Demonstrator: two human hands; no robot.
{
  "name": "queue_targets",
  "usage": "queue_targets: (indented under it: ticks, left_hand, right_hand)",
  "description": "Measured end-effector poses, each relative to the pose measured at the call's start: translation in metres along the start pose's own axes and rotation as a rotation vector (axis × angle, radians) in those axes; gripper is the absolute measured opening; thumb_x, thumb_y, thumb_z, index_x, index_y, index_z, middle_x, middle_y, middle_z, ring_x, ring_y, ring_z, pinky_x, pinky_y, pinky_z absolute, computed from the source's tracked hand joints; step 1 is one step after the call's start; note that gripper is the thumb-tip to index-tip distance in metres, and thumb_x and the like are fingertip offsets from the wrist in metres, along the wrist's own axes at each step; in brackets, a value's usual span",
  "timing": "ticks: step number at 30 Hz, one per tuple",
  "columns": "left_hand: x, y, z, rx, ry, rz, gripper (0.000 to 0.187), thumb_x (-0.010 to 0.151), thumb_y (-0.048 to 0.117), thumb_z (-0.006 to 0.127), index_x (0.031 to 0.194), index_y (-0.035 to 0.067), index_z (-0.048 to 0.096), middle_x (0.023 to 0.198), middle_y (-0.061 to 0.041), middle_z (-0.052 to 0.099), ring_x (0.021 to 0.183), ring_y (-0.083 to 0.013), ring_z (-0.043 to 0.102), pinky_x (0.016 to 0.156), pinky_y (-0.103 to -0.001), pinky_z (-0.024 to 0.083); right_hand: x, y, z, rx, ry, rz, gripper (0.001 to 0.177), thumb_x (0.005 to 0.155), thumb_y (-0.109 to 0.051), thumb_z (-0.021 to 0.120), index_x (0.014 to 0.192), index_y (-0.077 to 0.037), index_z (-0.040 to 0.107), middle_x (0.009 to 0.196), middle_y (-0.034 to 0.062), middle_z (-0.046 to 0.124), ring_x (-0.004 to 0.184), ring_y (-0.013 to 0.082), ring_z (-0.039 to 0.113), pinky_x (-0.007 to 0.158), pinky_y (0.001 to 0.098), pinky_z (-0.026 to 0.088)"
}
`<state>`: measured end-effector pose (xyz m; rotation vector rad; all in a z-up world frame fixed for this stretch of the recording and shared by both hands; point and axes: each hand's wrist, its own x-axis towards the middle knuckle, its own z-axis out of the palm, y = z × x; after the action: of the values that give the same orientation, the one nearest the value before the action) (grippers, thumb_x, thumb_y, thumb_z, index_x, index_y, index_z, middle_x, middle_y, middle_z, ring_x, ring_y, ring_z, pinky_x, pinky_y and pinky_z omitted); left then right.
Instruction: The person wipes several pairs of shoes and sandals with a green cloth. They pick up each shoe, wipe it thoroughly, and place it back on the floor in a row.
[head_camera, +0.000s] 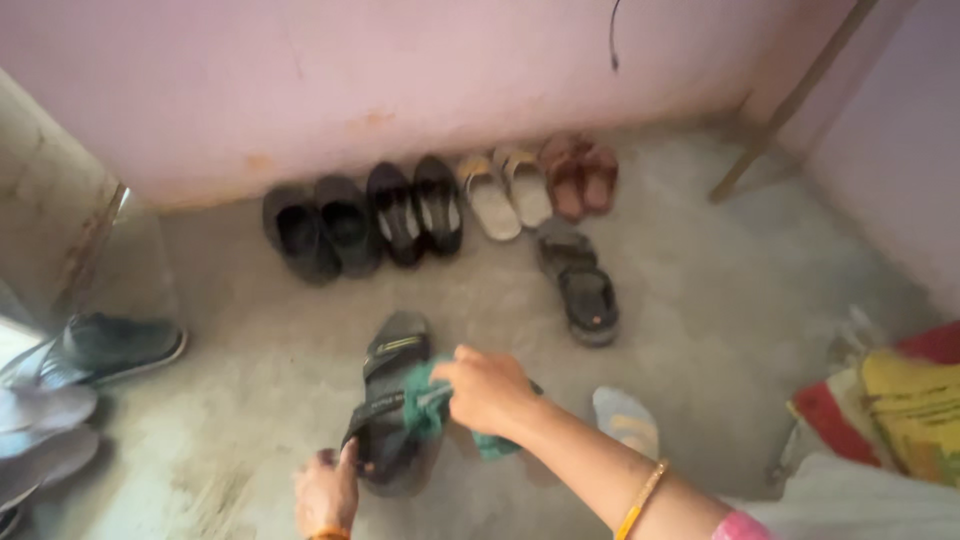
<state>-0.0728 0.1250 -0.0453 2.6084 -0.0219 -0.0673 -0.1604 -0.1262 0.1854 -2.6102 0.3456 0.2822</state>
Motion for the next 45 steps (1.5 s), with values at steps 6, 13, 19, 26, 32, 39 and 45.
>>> queue_targets:
  ticks: [6, 13, 19, 26, 32, 39, 45]
  left_hand:
    - [-0.033, 0.065, -0.057, -0.073, -0.156, 0.682, 0.04, 0.069, 0.042, 0.082, 0.095, 0.014, 0.073, 0.092, -0.01, 0.074, 0.092, -0.0331, 0.067, 0.087, -0.046, 0.048]
    - [-0.042, 0.085, -0.044, 0.238, -0.321, 0.393, 0.045, 0.081, 0.034, 0.078, 0.118, 0.018, 0.058, 0.092, -0.013, 0.075, 0.099, -0.0361, 0.07, 0.088, -0.048, 0.055]
    - [-0.039, 0.124, -0.031, -0.04, -0.281, 0.013, 0.093, 0.076, 0.034, 0.081, 0.15, 0.014, 0.028, 0.102, -0.017, 0.076, 0.1, -0.0411, 0.07, 0.086, -0.05, 0.054]
    - [0.014, 0.093, 0.03, 0.172, -0.628, 0.037, 0.053, 0.086, 0.045, 0.073, 0.128, 0.013, 0.068, 0.117, -0.02, 0.074, 0.114, -0.0376, 0.069, 0.097, -0.046, 0.055]
    - [0.006, 0.129, 0.01, 0.248, -0.527, 0.224, 0.041, 0.087, 0.036, 0.071, 0.122, 0.014, 0.065, 0.108, -0.017, 0.074, 0.104, -0.0362, 0.07, 0.091, -0.048, 0.055]
    - [-0.007, 0.16, -0.028, 0.05, -0.039, 0.985, 0.041, 0.076, 0.016, 0.066, 0.116, 0.007, 0.061, 0.085, -0.009, 0.071, 0.085, -0.0296, 0.067, 0.081, -0.046, 0.047]
    - [-0.003, 0.168, -0.007, 0.053, -0.072, 0.7, 0.025, 0.09, 0.02, 0.064, 0.113, 0.012, 0.063, 0.097, -0.011, 0.072, 0.098, -0.0329, 0.066, 0.086, -0.047, 0.046]
  right_hand:
    - [0.011, 0.027, -0.009, 0.322, 0.323, 0.178, 0.056, 0.076, -0.014, 0.063, 0.131, -0.023, 0.066, 0.128, 0.0108, 0.064, 0.117, 0.0345, 0.061, 0.097, 0.0434, 0.05]
    - [0.005, 0.051, 0.005, 0.314, 0.321, 0.223, 0.056, 0.076, -0.018, 0.066, 0.131, -0.023, 0.066, 0.126, 0.0126, 0.063, 0.12, 0.0342, 0.06, 0.099, 0.0433, 0.05]
    - [0.001, 0.052, 0.007, 0.307, 0.317, 0.404, 0.06, 0.079, -0.019, 0.067, 0.138, -0.029, 0.06, 0.133, 0.0138, 0.058, 0.119, 0.0378, 0.06, 0.099, 0.0469, 0.05]
    - [-0.006, 0.023, 0.113, 0.36, 0.564, 0.066, 0.085, 0.074, -0.003, 0.073, 0.15, -0.031, 0.047, 0.138, 0.0229, 0.046, 0.116, 0.0461, 0.056, 0.092, 0.0515, 0.05]
    - [0.024, 0.052, 0.113, 0.066, 0.248, 0.133, 0.077, 0.079, -0.003, 0.067, 0.148, -0.03, 0.048, 0.135, 0.0214, 0.049, 0.113, 0.0449, 0.058, 0.09, 0.0522, 0.051]
    - [0.06, 0.095, 0.049, 0.263, 0.294, 0.355, 0.059, 0.079, -0.013, 0.067, 0.137, -0.025, 0.06, 0.132, 0.0145, 0.056, 0.116, 0.0395, 0.06, 0.095, 0.0481, 0.05]
    - [0.001, 0.087, 0.048, 0.298, 0.565, 0.386, 0.046, 0.078, -0.022, 0.071, 0.124, -0.024, 0.07, 0.12, 0.007, 0.068, 0.107, 0.0369, 0.069, 0.091, 0.0466, 0.055]
